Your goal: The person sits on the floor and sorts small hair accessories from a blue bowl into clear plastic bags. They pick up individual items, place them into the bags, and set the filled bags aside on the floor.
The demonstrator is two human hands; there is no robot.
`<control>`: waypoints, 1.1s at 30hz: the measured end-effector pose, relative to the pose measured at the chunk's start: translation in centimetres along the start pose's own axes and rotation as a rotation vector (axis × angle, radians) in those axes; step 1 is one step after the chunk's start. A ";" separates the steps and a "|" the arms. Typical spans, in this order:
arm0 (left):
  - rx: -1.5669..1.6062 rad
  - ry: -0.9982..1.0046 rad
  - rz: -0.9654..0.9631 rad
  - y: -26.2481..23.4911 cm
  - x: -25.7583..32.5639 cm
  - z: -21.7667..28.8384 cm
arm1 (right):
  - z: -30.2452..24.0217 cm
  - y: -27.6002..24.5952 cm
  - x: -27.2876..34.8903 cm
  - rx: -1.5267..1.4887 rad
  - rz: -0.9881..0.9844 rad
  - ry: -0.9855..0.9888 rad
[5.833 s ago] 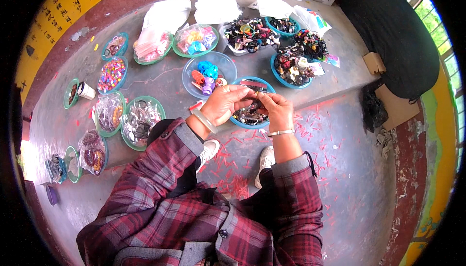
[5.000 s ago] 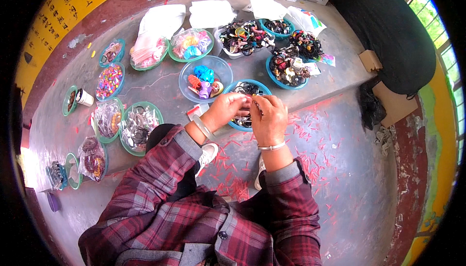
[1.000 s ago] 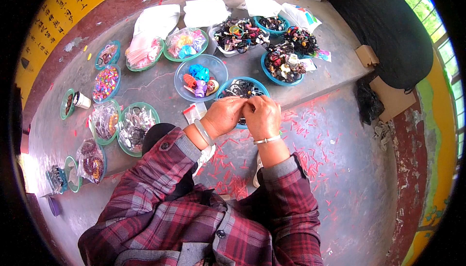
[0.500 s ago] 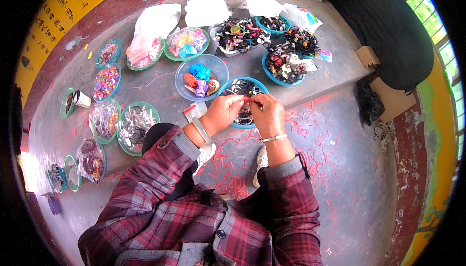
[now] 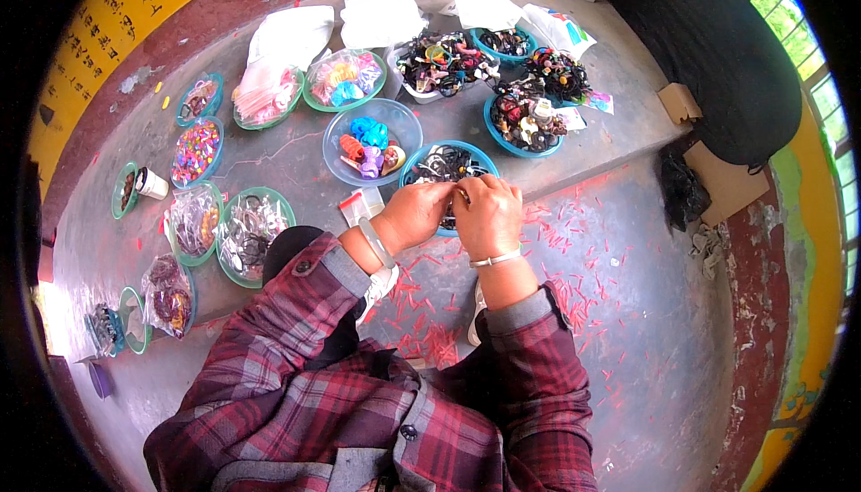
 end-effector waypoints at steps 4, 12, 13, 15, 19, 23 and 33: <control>0.012 -0.005 -0.022 -0.1 -0.1 0.3 | -0.4 0.0 0.0 0.090 0.031 -0.095; 0.062 -0.060 -0.016 -0.6 -0.1 0.4 | -0.1 -0.1 -0.2 0.042 0.058 -0.076; 0.090 -0.082 -0.024 -0.5 -0.2 0.3 | 0.1 -0.1 -0.2 0.008 0.067 -0.062; 0.146 -0.127 -0.041 -0.5 -0.2 0.2 | 0.7 -0.1 -0.2 -0.073 0.053 -0.015; 0.185 -0.165 -0.005 -0.4 0.0 -0.3 | 2.1 0.2 -0.3 -0.282 -0.017 0.151; 0.328 -0.212 -0.028 -0.2 -0.1 -1.1 | 4.1 0.7 -0.2 -0.508 -0.154 0.488; 0.984 -0.573 -0.087 0.4 0.3 -2.5 | 8.7 -1.0 -0.6 -0.891 -0.055 0.577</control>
Point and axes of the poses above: each hand's wrist, its own x-axis away from the middle knuckle, its own y-axis out of the palm, z = x × y, the point moved 5 cm from there along -x, towards the middle knuckle, and after that the axes turned 6 degrees about -x, right-handed, at the moved point
